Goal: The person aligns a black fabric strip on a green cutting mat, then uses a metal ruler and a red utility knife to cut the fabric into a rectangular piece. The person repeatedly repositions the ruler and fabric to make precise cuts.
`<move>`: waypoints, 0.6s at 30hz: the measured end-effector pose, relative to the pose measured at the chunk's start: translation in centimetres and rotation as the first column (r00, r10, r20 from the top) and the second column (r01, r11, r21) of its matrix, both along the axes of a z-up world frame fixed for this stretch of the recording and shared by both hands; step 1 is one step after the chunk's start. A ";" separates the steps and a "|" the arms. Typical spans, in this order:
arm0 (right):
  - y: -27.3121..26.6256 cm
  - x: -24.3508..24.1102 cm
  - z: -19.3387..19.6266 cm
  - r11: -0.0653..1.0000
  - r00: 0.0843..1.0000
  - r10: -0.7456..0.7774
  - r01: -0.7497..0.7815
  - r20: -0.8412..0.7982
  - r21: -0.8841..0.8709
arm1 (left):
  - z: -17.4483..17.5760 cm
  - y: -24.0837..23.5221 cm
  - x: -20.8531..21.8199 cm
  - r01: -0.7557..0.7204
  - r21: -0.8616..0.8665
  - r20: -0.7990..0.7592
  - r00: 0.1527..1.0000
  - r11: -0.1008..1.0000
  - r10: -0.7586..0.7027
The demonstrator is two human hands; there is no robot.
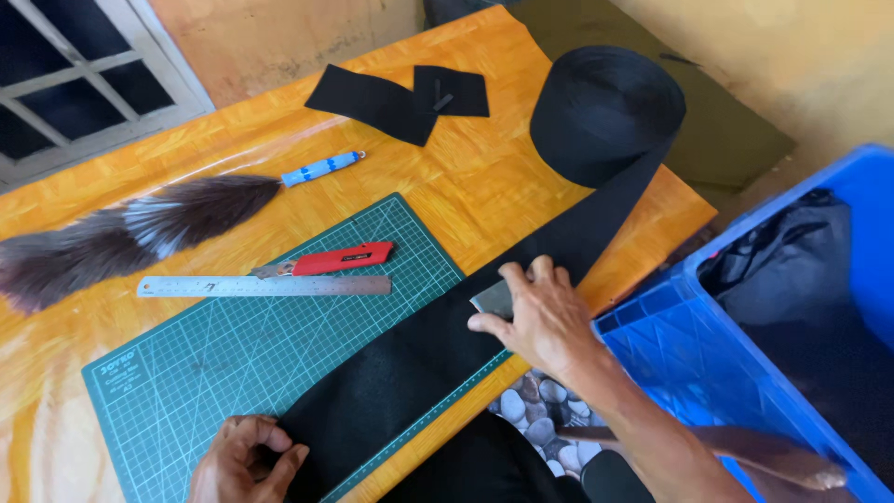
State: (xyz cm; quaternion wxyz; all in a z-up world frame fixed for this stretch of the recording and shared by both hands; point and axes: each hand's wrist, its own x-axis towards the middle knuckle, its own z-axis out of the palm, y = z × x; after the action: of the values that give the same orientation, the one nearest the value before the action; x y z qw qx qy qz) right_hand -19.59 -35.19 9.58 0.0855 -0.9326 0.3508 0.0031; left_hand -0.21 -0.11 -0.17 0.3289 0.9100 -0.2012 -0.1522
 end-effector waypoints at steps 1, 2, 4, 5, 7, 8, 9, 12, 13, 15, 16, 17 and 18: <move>0.1 -0.5 -1.3 1.000 1.000 -0.021 0.021 -0.002 0.004 | -0.5 0.3 0.2 0.021 0.004 -0.002 1.000 1.000 -0.021; -0.1 -0.8 -2.4 0.999 0.996 0.029 -0.027 0.087 -0.030 | -1.0 0.4 0.3 0.041 -0.048 0.047 0.998 0.998 -0.039; -0.8 -1.2 -3.1 0.995 0.982 0.080 -0.068 0.172 -0.071 | -1.7 0.5 0.5 0.066 -0.101 0.096 0.994 0.993 -0.057; -1.4 -1.3 -2.8 0.998 0.990 0.008 0.002 0.144 -0.069 | -1.8 0.5 0.6 0.050 -0.051 0.086 0.995 0.997 -0.045; -3.9 -1.7 -3.1 0.995 0.991 -0.060 0.069 0.118 -0.067 | -1.1 0.2 0.4 0.028 0.002 0.078 0.997 1.000 -0.028; -5.8 -2.0 -3.7 0.980 0.975 -0.089 0.122 0.203 -0.158 | -0.4 -0.1 0.1 -0.005 0.045 0.066 0.998 0.999 0.002; -7.7 -2.2 -4.3 0.953 0.951 -0.108 0.181 0.289 -0.242 | 0.2 -0.3 -0.2 -0.037 0.089 0.056 0.998 0.995 0.033; -10.7 -2.7 -6.7 0.959 0.922 -0.072 0.169 0.382 -0.226 | 2.6 -0.5 -0.2 -0.004 0.099 -0.068 0.998 0.995 0.010; -9.9 -2.5 -6.8 0.965 0.925 -0.049 0.141 0.376 -0.220 | 3.3 -0.3 -0.4 -0.030 0.105 -0.074 0.997 0.994 0.038; -8.7 -2.0 -6.8 0.971 0.926 -0.110 0.178 0.362 -0.160 | 4.8 -0.2 -0.3 -0.039 0.162 -0.078 0.996 0.986 0.053; -8.5 -2.1 -6.8 0.977 0.930 -0.089 0.151 0.358 -0.150 | 5.4 -0.1 -0.3 -0.065 0.172 -0.081 0.993 0.983 0.080; -8.3 -2.0 -6.8 0.971 0.927 -0.068 0.146 0.368 -0.188 | 6.0 0.1 -0.2 -0.086 0.127 -0.123 0.987 0.988 0.102; -7.7 -1.5 -7.1 0.968 0.924 -0.039 0.129 0.380 -0.216 | 6.8 0.9 -0.2 -0.122 0.090 -0.160 0.978 0.988 0.136</move>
State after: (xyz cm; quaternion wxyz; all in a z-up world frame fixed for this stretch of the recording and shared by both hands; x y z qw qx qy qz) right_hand -21.12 -42.94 2.46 0.0387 -0.9036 0.3658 -0.2195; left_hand -0.44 0.76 6.61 0.3173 0.9177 -0.1074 -0.2137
